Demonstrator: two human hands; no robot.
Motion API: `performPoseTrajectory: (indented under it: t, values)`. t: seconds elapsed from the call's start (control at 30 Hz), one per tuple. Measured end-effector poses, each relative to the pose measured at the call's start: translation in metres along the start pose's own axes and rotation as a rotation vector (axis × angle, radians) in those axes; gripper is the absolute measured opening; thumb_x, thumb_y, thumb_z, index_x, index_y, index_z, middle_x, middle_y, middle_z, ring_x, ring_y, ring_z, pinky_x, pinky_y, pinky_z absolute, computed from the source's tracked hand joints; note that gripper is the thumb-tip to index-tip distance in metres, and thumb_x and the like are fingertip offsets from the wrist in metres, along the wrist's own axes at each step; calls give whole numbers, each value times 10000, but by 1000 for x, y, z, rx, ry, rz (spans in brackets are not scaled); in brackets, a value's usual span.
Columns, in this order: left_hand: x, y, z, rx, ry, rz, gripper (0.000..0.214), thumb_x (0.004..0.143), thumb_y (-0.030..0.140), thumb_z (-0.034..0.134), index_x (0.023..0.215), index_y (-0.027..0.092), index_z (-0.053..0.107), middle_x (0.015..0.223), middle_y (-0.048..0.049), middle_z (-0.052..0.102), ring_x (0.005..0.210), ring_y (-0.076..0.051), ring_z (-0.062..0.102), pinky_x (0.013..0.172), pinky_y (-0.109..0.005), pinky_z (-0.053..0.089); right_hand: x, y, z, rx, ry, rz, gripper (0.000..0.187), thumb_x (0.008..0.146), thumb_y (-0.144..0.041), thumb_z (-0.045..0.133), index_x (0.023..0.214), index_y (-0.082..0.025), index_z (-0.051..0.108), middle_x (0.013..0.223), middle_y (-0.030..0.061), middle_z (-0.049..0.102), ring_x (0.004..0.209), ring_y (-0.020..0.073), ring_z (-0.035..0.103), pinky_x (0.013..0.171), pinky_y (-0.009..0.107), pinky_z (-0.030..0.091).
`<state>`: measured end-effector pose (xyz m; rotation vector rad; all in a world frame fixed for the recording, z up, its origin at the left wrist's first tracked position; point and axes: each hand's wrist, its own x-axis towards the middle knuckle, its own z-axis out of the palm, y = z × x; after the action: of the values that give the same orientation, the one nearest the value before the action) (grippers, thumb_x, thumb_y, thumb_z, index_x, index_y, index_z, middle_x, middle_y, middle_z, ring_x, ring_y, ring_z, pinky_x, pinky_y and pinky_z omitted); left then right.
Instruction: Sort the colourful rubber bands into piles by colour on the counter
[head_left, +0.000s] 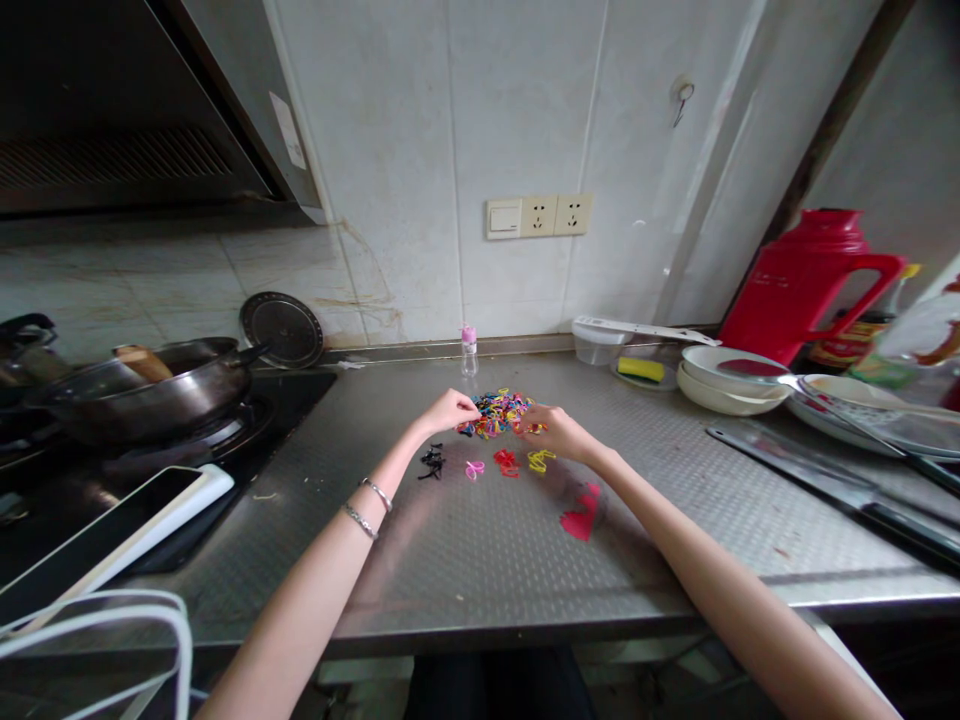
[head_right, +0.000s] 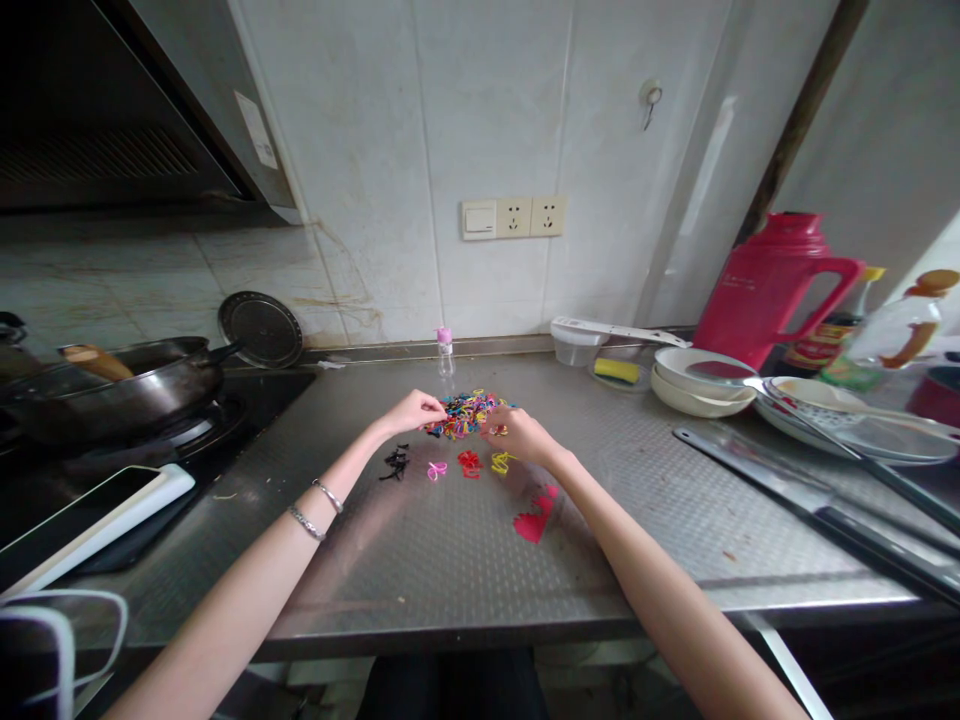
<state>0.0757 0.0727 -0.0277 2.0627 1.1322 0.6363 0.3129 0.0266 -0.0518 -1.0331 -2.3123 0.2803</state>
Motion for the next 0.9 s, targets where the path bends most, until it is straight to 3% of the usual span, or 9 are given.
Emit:
performPoseTrajectory:
  t: [0.2,0.47,0.9]
  values:
    - [2,-9,3,77,-5,27,241,669,289,558,696,76,668,575,-42,605,468,-85,465,459,-196,326,0,-23,3,82,-67,-76,100,708,-191,559,724,-161,654,793,34,629,752,132,556,711,239,426]
    - [7,-18,13,164,32,60,202,648,210,564,764,89,679,624,-38,626,540,-101,503,509,-196,347,0,-28,2,75,-136,-69,122,710,-218,565,753,-177,671,831,24,633,742,121,564,719,229,425]
    - [7,-25,15,264,129,63,244,690,272,557,821,105,678,551,-13,577,500,-92,447,486,-195,296,0,-24,-4,23,-78,-43,175,736,-218,531,835,-182,671,842,37,645,767,137,565,723,245,428]
